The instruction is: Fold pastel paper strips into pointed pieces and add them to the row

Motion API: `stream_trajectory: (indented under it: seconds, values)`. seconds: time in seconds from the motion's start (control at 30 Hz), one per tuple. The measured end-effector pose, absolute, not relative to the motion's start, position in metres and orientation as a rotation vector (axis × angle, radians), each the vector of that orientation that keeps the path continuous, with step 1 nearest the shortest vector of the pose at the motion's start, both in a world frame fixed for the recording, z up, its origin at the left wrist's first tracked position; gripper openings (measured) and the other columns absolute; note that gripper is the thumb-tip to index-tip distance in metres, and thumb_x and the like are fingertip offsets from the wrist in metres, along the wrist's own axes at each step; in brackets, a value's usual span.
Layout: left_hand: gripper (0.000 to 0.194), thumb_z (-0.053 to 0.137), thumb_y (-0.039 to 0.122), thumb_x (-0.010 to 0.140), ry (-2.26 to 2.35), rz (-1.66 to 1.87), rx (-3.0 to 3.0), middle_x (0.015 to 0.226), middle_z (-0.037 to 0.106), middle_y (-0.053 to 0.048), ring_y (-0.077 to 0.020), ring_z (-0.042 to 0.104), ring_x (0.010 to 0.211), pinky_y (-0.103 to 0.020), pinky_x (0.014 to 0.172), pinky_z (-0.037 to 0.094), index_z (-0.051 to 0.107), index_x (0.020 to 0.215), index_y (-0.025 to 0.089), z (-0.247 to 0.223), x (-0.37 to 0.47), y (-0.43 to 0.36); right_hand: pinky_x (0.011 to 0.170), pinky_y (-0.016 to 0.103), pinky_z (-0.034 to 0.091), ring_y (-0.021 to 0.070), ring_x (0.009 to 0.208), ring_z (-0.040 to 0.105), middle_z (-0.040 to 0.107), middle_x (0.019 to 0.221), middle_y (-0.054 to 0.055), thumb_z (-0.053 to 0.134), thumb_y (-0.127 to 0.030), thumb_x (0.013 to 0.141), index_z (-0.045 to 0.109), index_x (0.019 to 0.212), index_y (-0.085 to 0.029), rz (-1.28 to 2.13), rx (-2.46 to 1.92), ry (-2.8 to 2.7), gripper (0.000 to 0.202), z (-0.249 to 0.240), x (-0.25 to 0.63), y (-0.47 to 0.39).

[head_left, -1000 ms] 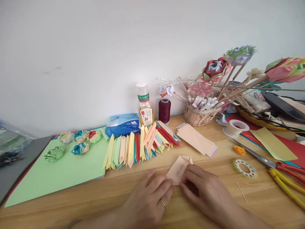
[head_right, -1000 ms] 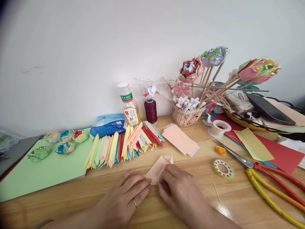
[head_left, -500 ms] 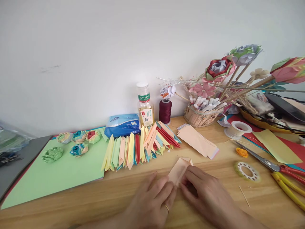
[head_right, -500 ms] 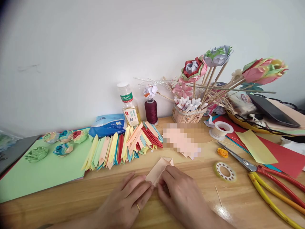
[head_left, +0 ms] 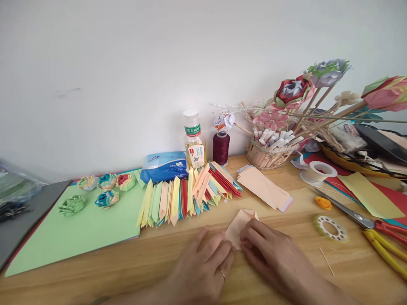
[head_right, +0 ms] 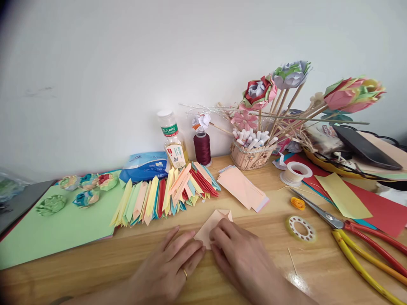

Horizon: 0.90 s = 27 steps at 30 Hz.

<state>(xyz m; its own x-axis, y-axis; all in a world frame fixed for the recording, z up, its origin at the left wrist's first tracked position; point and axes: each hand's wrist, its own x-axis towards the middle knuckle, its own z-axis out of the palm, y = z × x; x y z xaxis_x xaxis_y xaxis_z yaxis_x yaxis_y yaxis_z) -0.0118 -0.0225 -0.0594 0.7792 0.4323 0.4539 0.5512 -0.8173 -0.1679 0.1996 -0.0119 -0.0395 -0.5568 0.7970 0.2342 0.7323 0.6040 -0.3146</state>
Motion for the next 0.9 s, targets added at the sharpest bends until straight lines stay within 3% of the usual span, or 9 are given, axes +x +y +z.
stream_trajectory:
  seconds: [0.23, 0.4, 0.5, 0.67, 0.8, 0.9]
  values:
    - [0.035, 0.031, 0.021, 0.098, -0.764, -0.475, -2.645, 0.121, 0.057, -0.004, -0.0210, 0.040, 0.116, -0.043, 0.109, 0.015, 0.060, 0.117, 0.018, -0.050, -0.017, -0.021, 0.061, 0.032, 0.039, 0.0185, 0.068, 0.051, 0.060, 0.075, 0.005, 0.036, -0.009, 0.086, 0.061, 0.093, -0.017, 0.244, -0.799, -2.667, 0.027, -0.021, 0.217, -0.015]
    - [0.032, 0.034, 0.019, 0.096, -0.799, -0.584, -2.653, 0.107, 0.060, -0.007, -0.0199, 0.046, 0.105, -0.038, 0.102, 0.025, 0.061, 0.113, 0.012, -0.051, -0.014, -0.023, 0.071, 0.032, 0.040, 0.0185, 0.077, 0.052, 0.062, 0.084, 0.005, 0.044, -0.011, 0.082, 0.060, 0.097, -0.017, 0.377, -0.816, -2.697, 0.023, -0.018, 0.203, -0.023]
    - [0.030, 0.036, 0.015, 0.095, -0.758, -0.658, -2.684, 0.099, 0.062, -0.006, -0.0189, 0.049, 0.100, -0.038, 0.099, 0.029, 0.061, 0.110, 0.010, -0.053, -0.013, -0.023, 0.067, 0.030, 0.040, 0.0169, 0.073, 0.052, 0.061, 0.079, 0.004, 0.044, -0.014, 0.085, 0.062, 0.092, -0.019, 0.413, -0.839, -2.611, 0.020, -0.021, 0.200, -0.022]
    - [0.033, 0.031, 0.015, 0.097, -0.742, -0.671, -2.769, 0.110, 0.064, -0.003, -0.0191, 0.048, 0.106, -0.037, 0.103, 0.027, 0.060, 0.113, 0.012, -0.049, -0.017, -0.019, 0.060, 0.024, 0.042, 0.0136, 0.069, 0.057, 0.059, 0.080, 0.004, 0.039, -0.020, 0.093, 0.064, 0.089, -0.020, 0.533, -1.175, -2.253, 0.025, -0.025, 0.208, -0.012]
    - [0.031, 0.034, 0.018, 0.098, -0.718, -0.575, -2.800, 0.120, 0.061, 0.003, -0.0189, 0.044, 0.114, -0.039, 0.110, 0.018, 0.059, 0.117, 0.018, -0.048, -0.022, -0.014, 0.060, 0.026, 0.044, 0.0150, 0.069, 0.059, 0.062, 0.081, 0.003, 0.045, -0.029, 0.091, 0.063, 0.083, -0.021, 0.754, -1.462, -2.192, 0.021, -0.028, 0.207, -0.008]
    - [0.030, 0.036, 0.019, 0.098, -0.700, -0.510, -2.805, 0.125, 0.059, 0.002, -0.0196, 0.041, 0.119, -0.041, 0.112, 0.014, 0.057, 0.119, 0.019, -0.049, -0.024, -0.012, 0.058, 0.028, 0.043, 0.0171, 0.067, 0.059, 0.063, 0.078, 0.003, 0.048, -0.030, 0.088, 0.062, 0.080, -0.021, 0.738, -1.604, -2.194, 0.018, -0.031, 0.201, -0.007]
